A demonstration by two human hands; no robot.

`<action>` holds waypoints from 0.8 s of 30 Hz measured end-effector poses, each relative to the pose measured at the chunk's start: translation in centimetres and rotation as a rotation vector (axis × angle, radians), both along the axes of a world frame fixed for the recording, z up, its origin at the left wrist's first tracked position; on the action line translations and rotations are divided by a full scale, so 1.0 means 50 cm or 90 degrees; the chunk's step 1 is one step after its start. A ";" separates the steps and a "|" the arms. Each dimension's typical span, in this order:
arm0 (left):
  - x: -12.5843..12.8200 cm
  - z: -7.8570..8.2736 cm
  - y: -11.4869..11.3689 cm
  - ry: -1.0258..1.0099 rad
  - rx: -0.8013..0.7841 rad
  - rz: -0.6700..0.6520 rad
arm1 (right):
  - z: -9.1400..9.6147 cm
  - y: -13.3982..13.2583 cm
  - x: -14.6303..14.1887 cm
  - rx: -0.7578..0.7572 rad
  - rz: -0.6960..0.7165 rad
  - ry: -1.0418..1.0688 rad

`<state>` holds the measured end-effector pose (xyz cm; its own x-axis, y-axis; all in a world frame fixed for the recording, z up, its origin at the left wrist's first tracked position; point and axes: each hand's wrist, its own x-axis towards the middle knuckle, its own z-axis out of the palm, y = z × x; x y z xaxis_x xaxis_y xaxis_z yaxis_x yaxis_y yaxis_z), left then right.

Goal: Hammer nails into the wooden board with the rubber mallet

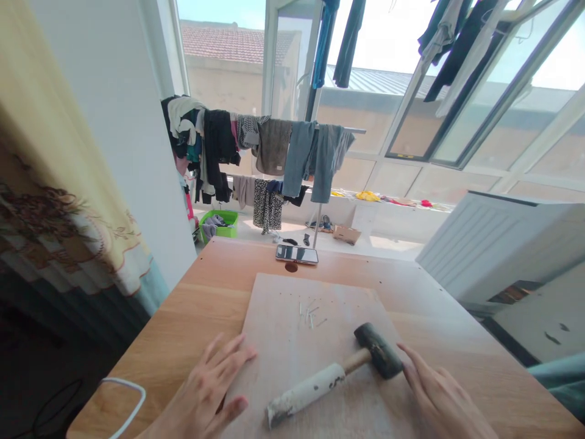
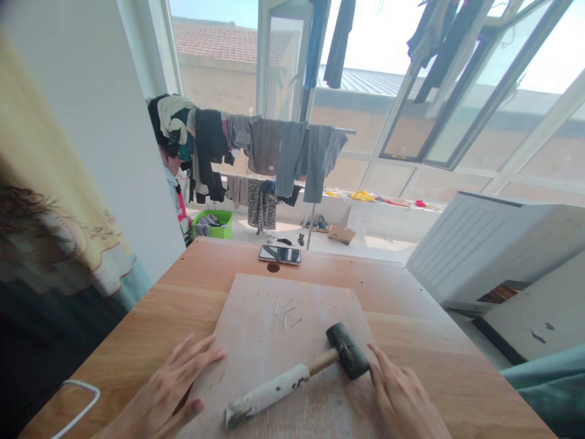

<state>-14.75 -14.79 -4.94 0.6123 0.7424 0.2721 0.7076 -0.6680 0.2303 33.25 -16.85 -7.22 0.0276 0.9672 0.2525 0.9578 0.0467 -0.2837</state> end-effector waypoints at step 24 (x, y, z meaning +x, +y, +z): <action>-0.228 -0.009 0.027 -0.038 0.114 0.405 | 0.031 0.069 -0.362 0.059 0.279 -0.033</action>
